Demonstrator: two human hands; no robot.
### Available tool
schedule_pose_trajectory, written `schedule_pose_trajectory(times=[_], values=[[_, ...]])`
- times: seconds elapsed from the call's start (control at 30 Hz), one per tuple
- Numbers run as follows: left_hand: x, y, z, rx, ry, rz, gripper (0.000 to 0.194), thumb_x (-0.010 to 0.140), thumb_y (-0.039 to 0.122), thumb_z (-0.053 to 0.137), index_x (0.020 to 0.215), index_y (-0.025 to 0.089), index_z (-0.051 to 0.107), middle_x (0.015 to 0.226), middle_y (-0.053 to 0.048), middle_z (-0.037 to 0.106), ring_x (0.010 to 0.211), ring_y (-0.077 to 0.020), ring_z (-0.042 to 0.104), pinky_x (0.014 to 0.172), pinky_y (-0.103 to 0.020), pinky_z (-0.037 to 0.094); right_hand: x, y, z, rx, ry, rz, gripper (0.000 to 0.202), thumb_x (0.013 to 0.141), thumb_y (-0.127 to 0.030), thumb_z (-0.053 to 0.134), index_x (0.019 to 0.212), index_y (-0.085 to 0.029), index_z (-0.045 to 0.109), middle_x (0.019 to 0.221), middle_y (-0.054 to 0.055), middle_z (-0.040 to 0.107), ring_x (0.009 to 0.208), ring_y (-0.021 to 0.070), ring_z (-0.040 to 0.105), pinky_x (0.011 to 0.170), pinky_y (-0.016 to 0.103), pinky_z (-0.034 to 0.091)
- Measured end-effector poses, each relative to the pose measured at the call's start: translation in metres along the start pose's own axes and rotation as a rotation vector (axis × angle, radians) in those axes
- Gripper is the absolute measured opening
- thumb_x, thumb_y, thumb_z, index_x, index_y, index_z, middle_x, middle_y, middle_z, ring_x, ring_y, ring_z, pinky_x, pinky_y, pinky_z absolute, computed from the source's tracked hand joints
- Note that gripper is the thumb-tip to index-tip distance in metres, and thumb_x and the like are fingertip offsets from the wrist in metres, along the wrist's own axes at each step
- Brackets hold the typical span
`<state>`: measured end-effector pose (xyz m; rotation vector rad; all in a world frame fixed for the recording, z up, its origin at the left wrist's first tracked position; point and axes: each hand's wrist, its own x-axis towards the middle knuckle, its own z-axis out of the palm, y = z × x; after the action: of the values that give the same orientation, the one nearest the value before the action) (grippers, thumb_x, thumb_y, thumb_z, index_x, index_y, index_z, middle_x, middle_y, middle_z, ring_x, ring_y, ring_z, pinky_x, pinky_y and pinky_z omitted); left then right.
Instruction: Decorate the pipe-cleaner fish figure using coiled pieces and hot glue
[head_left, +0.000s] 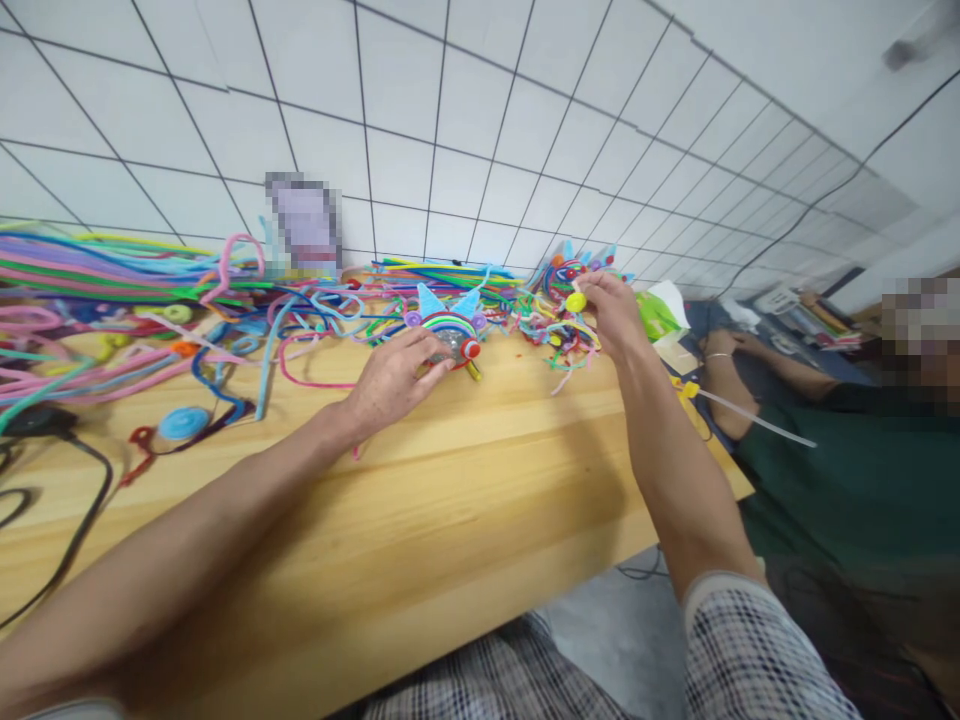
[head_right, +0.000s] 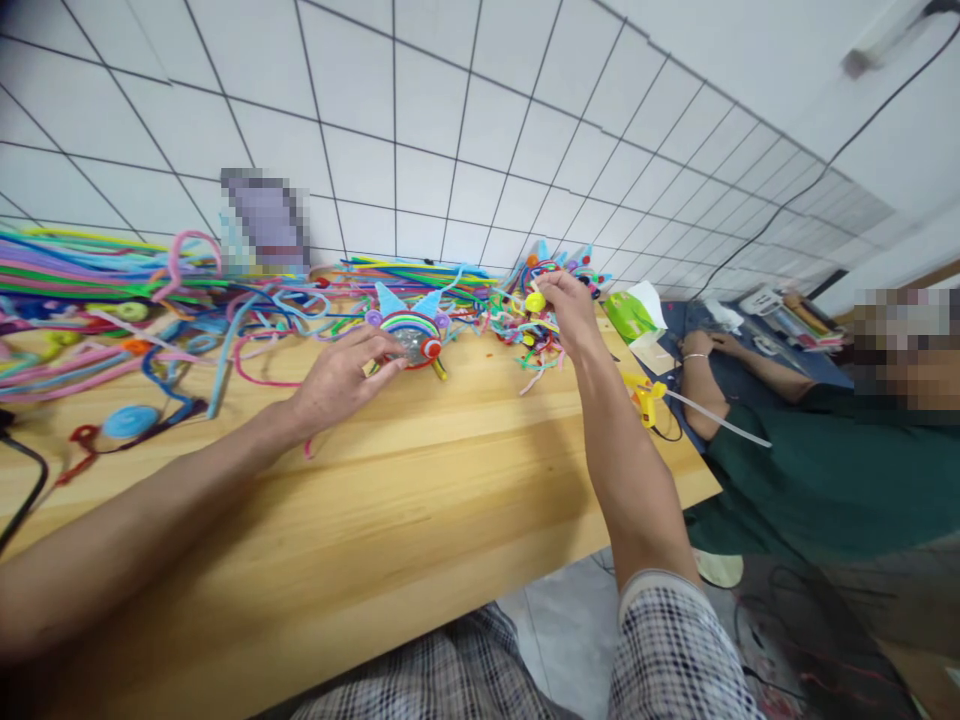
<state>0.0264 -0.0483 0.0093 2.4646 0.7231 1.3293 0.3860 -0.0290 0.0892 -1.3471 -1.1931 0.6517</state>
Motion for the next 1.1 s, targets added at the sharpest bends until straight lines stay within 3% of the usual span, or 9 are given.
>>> schedule_pose_trajectory(times=[0.13, 0.27, 0.37, 0.43, 0.57, 0.8, 0.87, 1.03, 1.1], values=[[0.005, 0.017, -0.002, -0.170, -0.029, -0.084, 0.017, 0.104, 0.027, 0.063, 0.097, 0.018, 0.076, 0.095, -0.006, 0.077, 0.088, -0.0181, 0.070, 0.082, -0.032, 0.053, -0.041, -0.015, 0.012, 0.133, -0.233, 0.135, 0.024, 0.073, -0.034, 0.086, 0.083, -0.021, 0.069, 0.073, -0.002, 0.068, 0.062, 0.0116, 0.061, 0.056, 0.022, 0.050], [0.007, 0.047, -0.005, -0.408, -0.100, -0.300, 0.021, 0.100, 0.035, 0.066, 0.109, 0.018, 0.075, 0.102, -0.006, 0.077, 0.082, -0.0162, 0.068, 0.072, -0.029, 0.051, -0.095, -0.028, 0.036, 0.228, -0.475, 0.224, 0.028, 0.074, -0.036, 0.088, 0.090, -0.021, 0.070, 0.075, -0.003, 0.067, 0.065, 0.0130, 0.063, 0.060, 0.025, 0.052], [0.008, 0.067, -0.005, -0.704, -0.270, -0.470, 0.035, 0.097, 0.039, 0.069, 0.125, 0.018, 0.066, 0.099, -0.006, 0.076, 0.074, -0.0155, 0.070, 0.067, -0.029, 0.054, -0.126, -0.034, 0.053, 0.268, -0.629, 0.256, 0.026, 0.079, -0.037, 0.087, 0.092, -0.021, 0.070, 0.074, -0.004, 0.067, 0.063, 0.0121, 0.061, 0.060, 0.024, 0.049], [0.008, 0.073, -0.004, -0.890, -0.419, -0.544, 0.029, 0.097, 0.037, 0.070, 0.116, 0.017, 0.064, 0.087, -0.004, 0.075, 0.067, -0.0147, 0.070, 0.063, -0.027, 0.055, -0.139, -0.036, 0.062, 0.288, -0.704, 0.265, 0.027, 0.082, -0.039, 0.087, 0.094, -0.021, 0.070, 0.077, -0.003, 0.069, 0.065, 0.0123, 0.062, 0.061, 0.024, 0.049], [0.011, 0.073, -0.007, -0.962, -0.517, -0.647, 0.014, 0.094, 0.026, 0.070, 0.086, 0.017, 0.062, 0.065, 0.002, 0.066, 0.053, -0.0122, 0.067, 0.051, -0.021, 0.049, -0.149, -0.033, 0.066, 0.310, -0.770, 0.298, 0.025, 0.083, -0.037, 0.087, 0.096, -0.022, 0.071, 0.080, -0.002, 0.070, 0.067, 0.0133, 0.064, 0.062, 0.025, 0.050], [0.013, 0.076, -0.007, -0.852, -0.532, -0.732, 0.015, 0.093, 0.014, 0.059, 0.079, 0.019, 0.059, 0.057, 0.006, 0.057, 0.038, -0.0085, 0.053, 0.038, -0.019, 0.044, -0.156, -0.017, 0.052, 0.431, -0.906, 0.471, 0.029, 0.080, -0.026, 0.084, 0.105, -0.019, 0.072, 0.079, -0.003, 0.070, 0.063, 0.0145, 0.069, 0.060, 0.027, 0.055], [0.012, 0.078, -0.004, -0.840, -0.514, -0.740, 0.015, 0.093, 0.013, 0.057, 0.080, 0.019, 0.059, 0.059, 0.005, 0.058, 0.041, -0.0091, 0.055, 0.039, -0.019, 0.045, -0.159, -0.012, 0.049, 0.466, -0.895, 0.496, 0.034, 0.079, -0.031, 0.086, 0.108, -0.019, 0.074, 0.086, -0.001, 0.072, 0.066, 0.0146, 0.068, 0.061, 0.028, 0.057], [0.009, 0.077, -0.001, -0.786, -0.426, -0.710, 0.011, 0.090, 0.014, 0.059, 0.080, 0.018, 0.062, 0.066, 0.003, 0.062, 0.044, -0.0068, 0.048, 0.040, -0.018, 0.039, -0.171, -0.006, 0.049, 0.485, -0.835, 0.407, 0.058, 0.081, -0.066, 0.086, 0.111, -0.018, 0.075, 0.091, 0.005, 0.074, 0.081, 0.0179, 0.068, 0.077, 0.030, 0.056], [0.007, 0.076, 0.000, -0.752, -0.410, -0.679, 0.010, 0.089, 0.017, 0.062, 0.080, 0.017, 0.063, 0.068, 0.002, 0.063, 0.045, -0.0062, 0.046, 0.039, -0.017, 0.036, -0.177, -0.006, 0.052, 0.442, -0.800, 0.344, 0.060, 0.079, -0.067, 0.088, 0.110, -0.018, 0.076, 0.091, 0.004, 0.073, 0.083, 0.0176, 0.066, 0.083, 0.031, 0.054]])
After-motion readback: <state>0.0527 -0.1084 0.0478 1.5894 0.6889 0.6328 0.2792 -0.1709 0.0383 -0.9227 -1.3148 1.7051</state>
